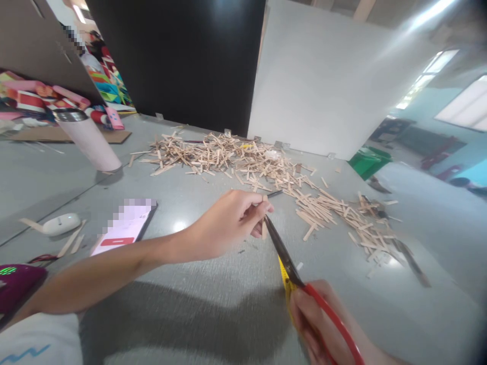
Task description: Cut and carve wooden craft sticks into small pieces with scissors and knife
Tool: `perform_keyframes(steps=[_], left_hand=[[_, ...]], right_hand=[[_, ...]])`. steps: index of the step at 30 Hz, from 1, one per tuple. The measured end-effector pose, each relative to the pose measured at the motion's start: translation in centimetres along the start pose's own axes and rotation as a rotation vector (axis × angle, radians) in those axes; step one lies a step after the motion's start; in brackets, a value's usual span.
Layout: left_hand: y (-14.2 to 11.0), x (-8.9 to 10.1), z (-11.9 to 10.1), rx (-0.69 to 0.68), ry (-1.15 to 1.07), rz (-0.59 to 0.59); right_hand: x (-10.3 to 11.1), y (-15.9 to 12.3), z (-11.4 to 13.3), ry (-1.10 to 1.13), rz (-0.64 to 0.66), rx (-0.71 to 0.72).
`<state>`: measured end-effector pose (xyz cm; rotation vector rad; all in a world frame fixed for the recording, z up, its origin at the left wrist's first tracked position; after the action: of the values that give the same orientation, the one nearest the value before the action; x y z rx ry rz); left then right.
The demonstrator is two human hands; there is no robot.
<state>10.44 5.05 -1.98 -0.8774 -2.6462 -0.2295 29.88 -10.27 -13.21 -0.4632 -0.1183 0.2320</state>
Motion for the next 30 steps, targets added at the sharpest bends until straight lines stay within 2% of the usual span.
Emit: perform_keyframes(steps=[6,11,14,18,20,26,30], left_hand=[[0.0,0.0,-0.1,-0.013,0.008,-0.002],[0.0,0.2,-0.3,-0.056,0.076,-0.014],[0.0,0.2,-0.3,-0.050,0.045,0.003],[0.1,0.1,-0.3,-0.050,0.032,0.028],[0.2,0.2,-0.3,-0.044,0.027,0.038],[0.4,0.2,-0.2,0.009,-0.028,0.056],[0.2,0.5,-0.7,-0.028,-0.001,0.072]], right_hand=[[-0.7,-0.2,0.0,0.001,-0.005,-0.002],[-0.2,0.0,-0.3,-0.006,-0.031,-0.007],[-0.1,0.1,0.1,-0.028,-0.001,0.064],[0.2,0.1,1.0,-0.031,-0.079,0.162],[0.2,0.2,1.0,-0.037,-0.088,0.149],[-0.2,0.6,0.4,-0.083,-0.006,0.046],[-0.3,0.4,1.0,-0.101,-0.025,0.030]])
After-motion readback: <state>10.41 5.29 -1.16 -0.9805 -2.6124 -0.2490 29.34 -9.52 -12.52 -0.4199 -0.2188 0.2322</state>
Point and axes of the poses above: each hand's wrist, its own y-axis towards the middle knuckle, its own x-axis out of the back of the hand, z = x × y, the point moved 5 cm from there along y, towards the middle knuckle, and after that the axes turned 4 degrees about x, right-handed, at the moved point
